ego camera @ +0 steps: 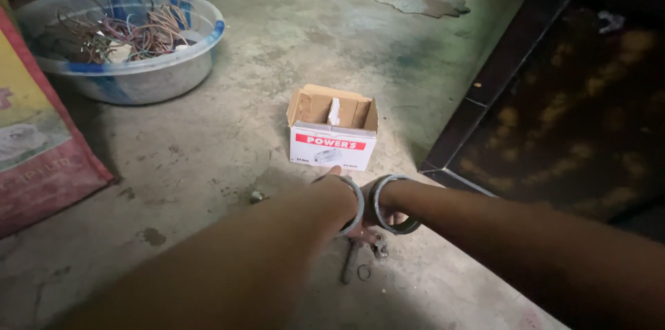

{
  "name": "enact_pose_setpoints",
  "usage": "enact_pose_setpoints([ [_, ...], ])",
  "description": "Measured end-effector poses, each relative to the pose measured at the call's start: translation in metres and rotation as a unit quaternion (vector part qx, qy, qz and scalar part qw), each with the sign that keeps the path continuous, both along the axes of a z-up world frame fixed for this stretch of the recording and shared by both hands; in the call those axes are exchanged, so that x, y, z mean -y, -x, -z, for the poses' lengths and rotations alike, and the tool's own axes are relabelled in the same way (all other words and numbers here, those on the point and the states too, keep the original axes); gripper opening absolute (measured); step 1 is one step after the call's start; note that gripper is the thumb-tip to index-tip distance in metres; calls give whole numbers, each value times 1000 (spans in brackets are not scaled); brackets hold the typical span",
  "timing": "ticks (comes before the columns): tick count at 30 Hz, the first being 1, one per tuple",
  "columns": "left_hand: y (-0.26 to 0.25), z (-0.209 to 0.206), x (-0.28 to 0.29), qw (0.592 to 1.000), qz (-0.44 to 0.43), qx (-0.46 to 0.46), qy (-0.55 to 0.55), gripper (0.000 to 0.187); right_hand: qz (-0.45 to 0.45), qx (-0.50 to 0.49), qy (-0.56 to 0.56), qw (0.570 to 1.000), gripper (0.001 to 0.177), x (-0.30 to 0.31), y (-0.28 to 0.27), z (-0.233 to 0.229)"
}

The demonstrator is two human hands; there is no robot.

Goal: The person sits on the floor and sorts small metal hardware pieces, including bolts, nuts, and washers, into a small cardboard box. They pick up items from the floor, inspect them, and place them into the box.

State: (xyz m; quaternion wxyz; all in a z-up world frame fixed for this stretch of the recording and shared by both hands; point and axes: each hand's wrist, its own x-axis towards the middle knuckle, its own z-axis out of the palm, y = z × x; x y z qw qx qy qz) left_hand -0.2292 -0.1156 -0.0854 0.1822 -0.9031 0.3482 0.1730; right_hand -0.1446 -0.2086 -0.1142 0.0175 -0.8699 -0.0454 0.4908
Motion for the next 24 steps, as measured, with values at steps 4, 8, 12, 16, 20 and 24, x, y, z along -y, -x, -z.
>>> enact_pose_setpoints([
  [4, 13, 21, 5, 1000, 17, -10, -7, 57, 25, -46, -2, 999, 56, 5, 7, 13],
  [8, 31, 41, 6, 999, 28, -33, -18, 56, -100, -49, -1, 994, 55, 6, 27, 32],
  [12, 34, 42, 9, 998, 31, -47, -20, 55, -155, -2, 4, 988, 52, 8, 41, 39],
  [16, 31, 40, 6, 998, 22, -50, -19, 55, -193, 42, 11, 980, 49, 5, 48, 36],
  [20, 9, 19, -5, 999, -4, -51, -7, 54, -230, 87, 6, 969, 47, 2, 53, 24],
  [24, -24, -19, -13, 998, -41, -41, 27, 54, -236, 168, -22, 957, 45, 2, 38, -16],
])
